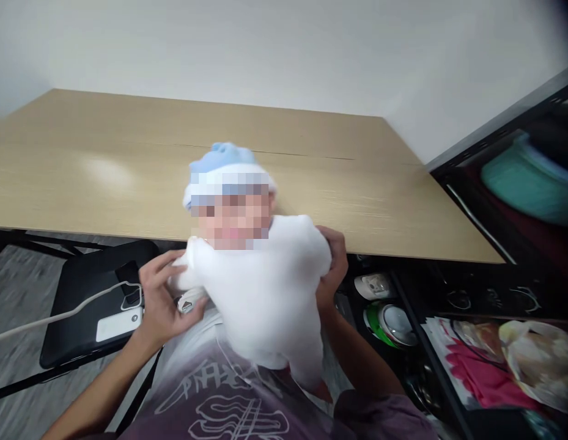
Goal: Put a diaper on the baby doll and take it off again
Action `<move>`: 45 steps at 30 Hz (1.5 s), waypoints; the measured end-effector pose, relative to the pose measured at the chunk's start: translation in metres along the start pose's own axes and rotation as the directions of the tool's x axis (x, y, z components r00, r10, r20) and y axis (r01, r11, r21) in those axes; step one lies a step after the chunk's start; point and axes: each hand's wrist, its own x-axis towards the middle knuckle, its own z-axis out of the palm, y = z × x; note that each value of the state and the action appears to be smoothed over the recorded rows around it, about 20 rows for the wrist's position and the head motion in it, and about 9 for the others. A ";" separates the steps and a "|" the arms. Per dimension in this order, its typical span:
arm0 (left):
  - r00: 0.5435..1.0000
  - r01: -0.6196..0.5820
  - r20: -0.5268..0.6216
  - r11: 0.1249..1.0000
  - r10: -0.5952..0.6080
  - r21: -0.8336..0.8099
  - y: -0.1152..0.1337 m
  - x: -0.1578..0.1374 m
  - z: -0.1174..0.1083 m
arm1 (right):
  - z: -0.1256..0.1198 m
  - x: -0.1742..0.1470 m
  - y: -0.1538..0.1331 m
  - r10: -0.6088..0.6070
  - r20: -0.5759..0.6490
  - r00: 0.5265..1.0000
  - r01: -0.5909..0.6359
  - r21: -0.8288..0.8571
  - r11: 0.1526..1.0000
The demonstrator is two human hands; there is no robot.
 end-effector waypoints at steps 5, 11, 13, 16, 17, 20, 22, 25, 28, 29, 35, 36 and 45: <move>0.996 0.063 0.068 0.998 -0.062 -0.014 0.006 0.078 -0.004 | 0.008 0.027 0.018 0.032 0.007 0.999 -0.032 -0.069 0.997; 0.947 0.009 0.317 0.994 -0.042 0.105 0.001 0.160 0.000 | -0.018 0.083 0.058 -0.031 0.311 0.950 0.221 -0.597 0.771; 0.936 -0.012 0.351 0.992 -0.032 0.122 -0.004 0.180 0.007 | -0.022 0.097 0.073 -0.018 0.396 0.918 0.300 -0.664 0.685; 0.929 -0.018 0.368 0.984 -0.049 0.176 -0.014 0.204 0.020 | -0.015 0.110 0.093 0.048 0.462 0.886 0.324 -0.688 0.649; 0.928 -0.019 0.369 0.979 -0.058 0.201 -0.018 0.210 0.024 | -0.011 0.113 0.100 0.075 0.471 0.879 0.318 -0.696 0.644; 0.927 -0.031 0.366 0.960 -0.076 0.277 -0.033 0.227 0.034 | 0.003 0.121 0.117 0.135 0.480 0.867 0.297 -0.715 0.634; 0.929 -0.029 0.359 0.948 -0.091 0.316 -0.046 0.238 0.039 | 0.014 0.128 0.127 0.145 0.485 0.862 0.297 -0.716 0.632; 0.934 0.004 0.335 0.941 -0.125 0.340 -0.066 0.257 0.050 | 0.032 0.145 0.141 0.148 0.494 0.857 0.300 -0.711 0.636; 0.943 0.028 0.304 0.943 -0.136 0.333 -0.085 0.279 0.064 | 0.051 0.168 0.157 0.153 0.490 0.858 0.290 -0.709 0.643; 0.945 0.032 0.296 0.943 -0.136 0.332 -0.090 0.287 0.069 | 0.057 0.176 0.163 0.156 0.487 0.859 0.286 -0.711 0.643; 0.945 0.063 0.285 0.944 -0.161 0.325 -0.118 0.339 0.096 | 0.093 0.229 0.195 0.184 0.469 0.864 0.267 -0.737 0.621; 0.947 0.065 0.280 0.945 -0.160 0.321 -0.123 0.350 0.101 | 0.100 0.238 0.201 0.183 0.464 0.867 0.266 -0.741 0.617; 0.994 0.025 0.093 0.968 -0.049 0.249 -0.178 0.420 0.142 | 0.142 0.302 0.268 -0.078 0.455 0.887 0.364 -0.586 0.724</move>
